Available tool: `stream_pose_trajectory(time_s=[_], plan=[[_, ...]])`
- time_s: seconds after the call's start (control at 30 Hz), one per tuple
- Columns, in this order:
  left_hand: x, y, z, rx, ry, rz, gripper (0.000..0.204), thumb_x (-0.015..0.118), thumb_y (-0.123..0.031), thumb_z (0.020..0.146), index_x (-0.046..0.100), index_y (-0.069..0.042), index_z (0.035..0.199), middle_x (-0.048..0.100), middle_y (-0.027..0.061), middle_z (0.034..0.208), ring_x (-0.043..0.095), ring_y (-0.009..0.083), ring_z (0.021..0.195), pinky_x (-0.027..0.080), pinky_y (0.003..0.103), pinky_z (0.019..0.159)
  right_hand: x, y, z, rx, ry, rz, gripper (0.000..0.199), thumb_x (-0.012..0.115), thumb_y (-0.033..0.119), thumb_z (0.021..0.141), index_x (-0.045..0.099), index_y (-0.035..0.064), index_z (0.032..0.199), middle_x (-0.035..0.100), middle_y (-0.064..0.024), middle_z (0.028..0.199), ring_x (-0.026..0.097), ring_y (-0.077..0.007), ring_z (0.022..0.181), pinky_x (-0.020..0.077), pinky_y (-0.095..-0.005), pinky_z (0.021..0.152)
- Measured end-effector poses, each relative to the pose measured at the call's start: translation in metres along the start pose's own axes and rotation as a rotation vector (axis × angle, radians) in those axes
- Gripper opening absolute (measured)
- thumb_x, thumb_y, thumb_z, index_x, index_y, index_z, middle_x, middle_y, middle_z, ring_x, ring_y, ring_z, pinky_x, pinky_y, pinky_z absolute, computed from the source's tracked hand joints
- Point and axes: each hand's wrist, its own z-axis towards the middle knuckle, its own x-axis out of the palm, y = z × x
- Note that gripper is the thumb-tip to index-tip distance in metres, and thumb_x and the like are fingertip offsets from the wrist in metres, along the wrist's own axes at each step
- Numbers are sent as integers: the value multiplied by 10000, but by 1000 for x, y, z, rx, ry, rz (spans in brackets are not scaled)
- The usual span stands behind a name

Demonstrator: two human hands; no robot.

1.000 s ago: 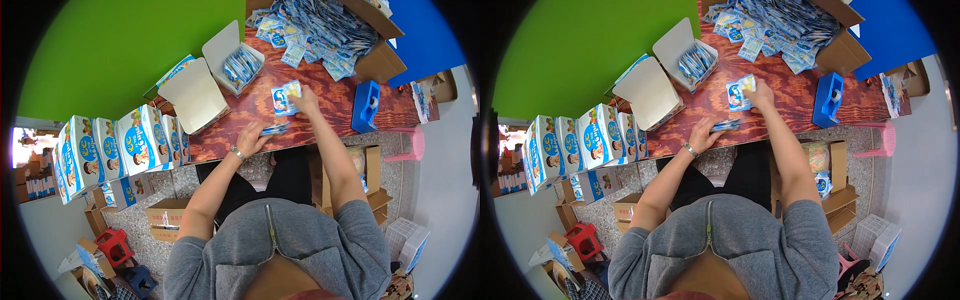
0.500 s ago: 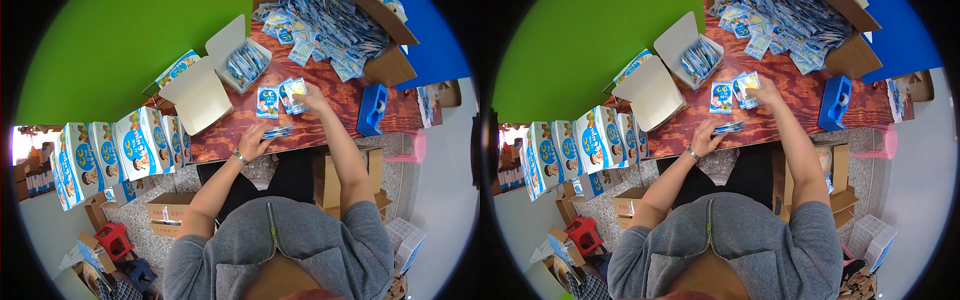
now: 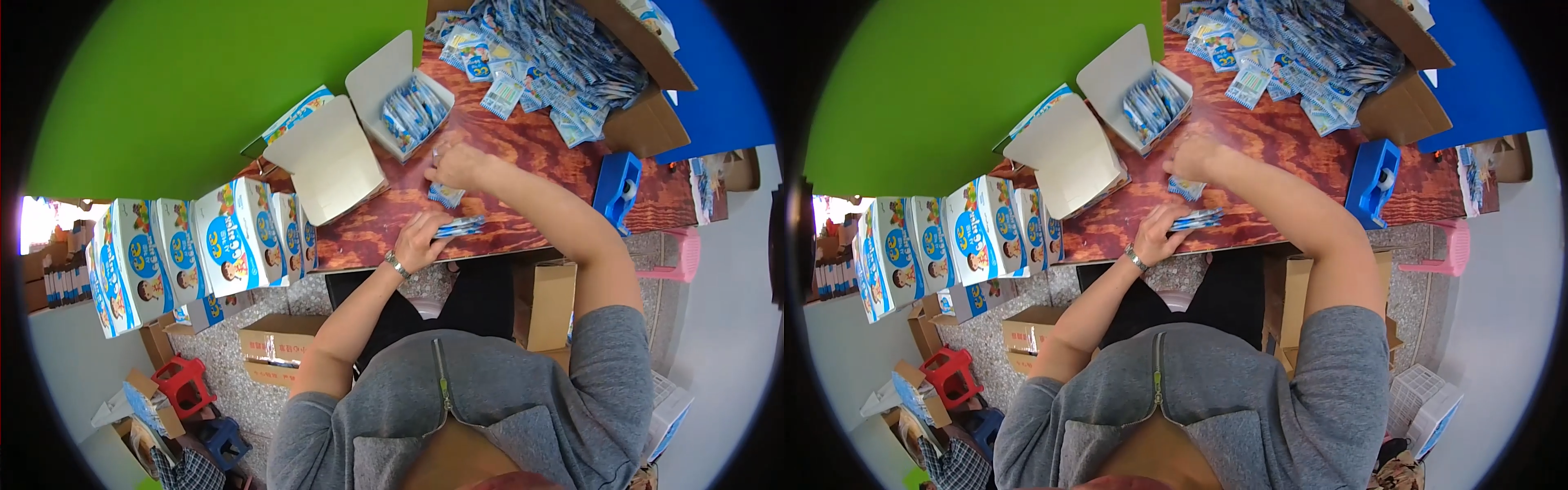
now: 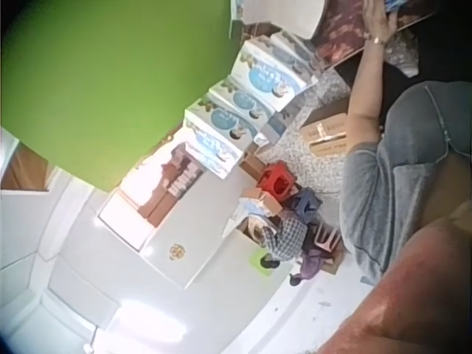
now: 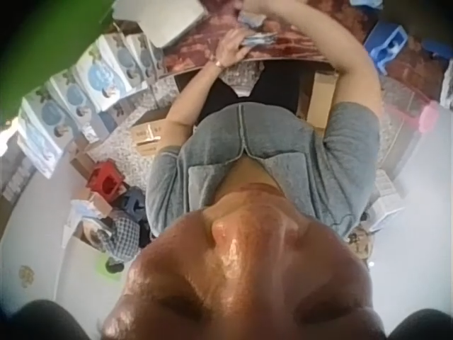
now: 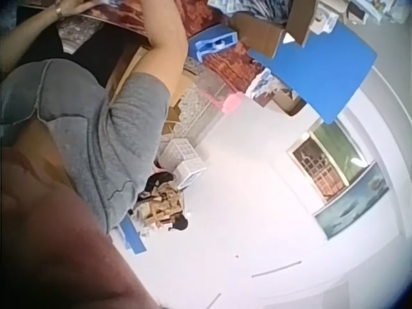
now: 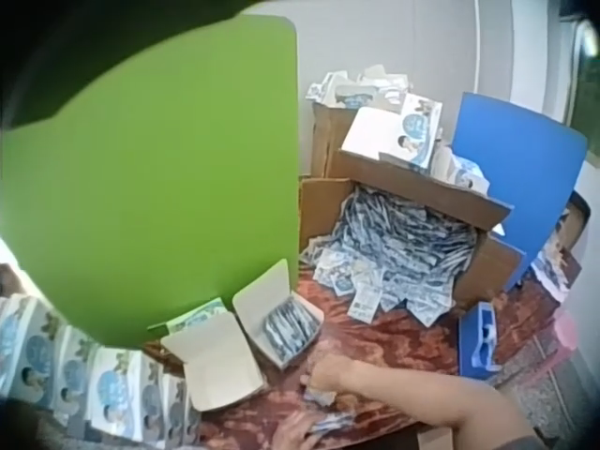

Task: Packaging small blue sachets into white boxes and stacking the completed boxes.

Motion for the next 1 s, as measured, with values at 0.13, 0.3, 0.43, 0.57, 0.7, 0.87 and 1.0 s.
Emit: stream_pose_trajectory(time_s=[0.13,0.3,0.43,0.57,0.7,0.87,1.0], plan=[[-1,-1,3,-4,2,2,334,776,-89,776,648,-30,1079,686,158,1041,663,352,944,533,419,825,17,-37,-29,-73,-316,4,294,656,275,850,709,195,1128,681,-58,1110,586,-284,1143,472,-489,930],[0,1,4,-19,27,5,332,780,-78,772,645,-17,1069,683,163,1036,661,357,936,536,416,820,25,-127,-54,256,-31,39,394,713,188,845,686,209,1238,615,-22,1342,495,-273,1308,336,-578,1140],[-1,0,4,-24,35,15,331,782,-76,774,646,-16,1070,679,166,1034,658,356,936,534,414,818,38,-167,-34,296,-142,40,276,654,155,891,700,147,1163,595,-48,1304,465,-289,1329,265,-572,1195],[-2,-3,7,-26,38,33,333,782,-73,775,645,-12,1072,679,169,1045,660,358,958,536,420,834,40,-175,-33,266,-13,-13,248,670,180,886,715,142,1127,624,-82,1185,532,-301,1247,246,-541,1210],[0,-2,8,-39,38,1,315,788,-77,770,657,-6,1048,686,171,1046,664,364,969,539,428,838,41,-142,-78,290,31,350,491,673,153,879,541,156,1352,627,-132,1233,576,-410,1201,493,-459,999],[1,2,3,-52,94,42,337,804,-82,758,669,-24,1061,691,163,1037,657,352,957,524,420,851,47,-65,-94,325,-541,860,617,734,97,792,484,103,1357,608,-206,1261,617,-417,1117,517,-451,919],[6,7,10,71,40,58,393,812,-100,732,668,-64,1095,574,211,1277,548,417,1165,463,496,959,35,3,-72,323,-392,766,663,738,111,791,453,87,1388,597,-221,1291,626,-408,1114,532,-447,910]])
